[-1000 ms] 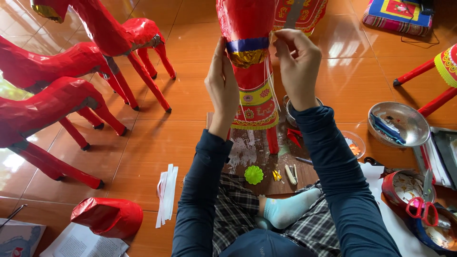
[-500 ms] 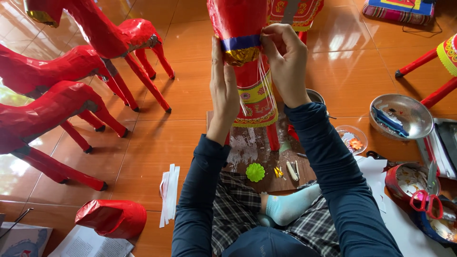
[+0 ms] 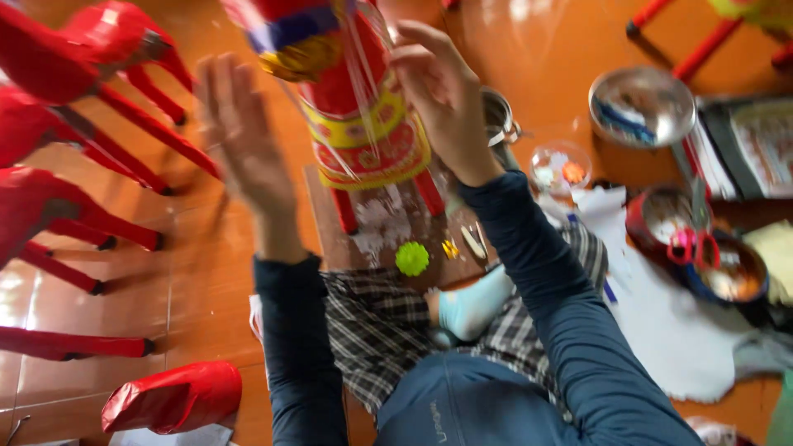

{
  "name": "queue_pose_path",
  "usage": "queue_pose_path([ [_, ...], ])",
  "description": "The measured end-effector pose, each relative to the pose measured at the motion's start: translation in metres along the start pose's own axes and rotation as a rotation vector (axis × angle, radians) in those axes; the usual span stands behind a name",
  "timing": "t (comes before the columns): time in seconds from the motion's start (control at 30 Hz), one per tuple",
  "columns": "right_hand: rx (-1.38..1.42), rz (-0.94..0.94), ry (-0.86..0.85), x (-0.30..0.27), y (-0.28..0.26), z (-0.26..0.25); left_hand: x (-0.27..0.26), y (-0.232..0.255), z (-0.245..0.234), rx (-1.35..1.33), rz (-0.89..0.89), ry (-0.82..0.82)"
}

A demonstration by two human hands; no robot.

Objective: Decorating a traditional red paper horse figure with glue, gold foil, and blue paper strips.

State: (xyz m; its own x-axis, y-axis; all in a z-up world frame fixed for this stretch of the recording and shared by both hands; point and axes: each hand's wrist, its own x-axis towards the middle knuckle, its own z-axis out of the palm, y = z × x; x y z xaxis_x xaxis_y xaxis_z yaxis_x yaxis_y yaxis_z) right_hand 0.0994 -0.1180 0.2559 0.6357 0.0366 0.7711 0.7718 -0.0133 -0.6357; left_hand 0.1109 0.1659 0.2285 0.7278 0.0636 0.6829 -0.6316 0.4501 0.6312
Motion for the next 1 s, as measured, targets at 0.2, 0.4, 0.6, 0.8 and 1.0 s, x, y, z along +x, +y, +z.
queue_pose_path([
  [0.2,-0.186,0.581,0.110,-0.225,0.134,-0.126,-0.150,-0.053,-0.098,0.130,-0.290,0.393],
  [0.4,-0.533,0.903,0.283,-0.407,0.205,-0.175,-0.295,-0.142,-0.002,0.913,-0.512,0.027],
  [0.6,-0.673,0.999,0.039,-0.386,0.201,-0.138,-0.398,-0.194,0.062,0.654,-0.861,-0.436],
  [0.8,-0.672,1.073,-0.065,-0.378,0.204,-0.134,-0.404,-0.189,0.071,0.779,-0.906,-0.708],
  [1.0,-0.776,0.887,0.268,-0.360,0.181,-0.174,-0.404,-0.188,0.068,0.912,-0.802,-0.641],
])
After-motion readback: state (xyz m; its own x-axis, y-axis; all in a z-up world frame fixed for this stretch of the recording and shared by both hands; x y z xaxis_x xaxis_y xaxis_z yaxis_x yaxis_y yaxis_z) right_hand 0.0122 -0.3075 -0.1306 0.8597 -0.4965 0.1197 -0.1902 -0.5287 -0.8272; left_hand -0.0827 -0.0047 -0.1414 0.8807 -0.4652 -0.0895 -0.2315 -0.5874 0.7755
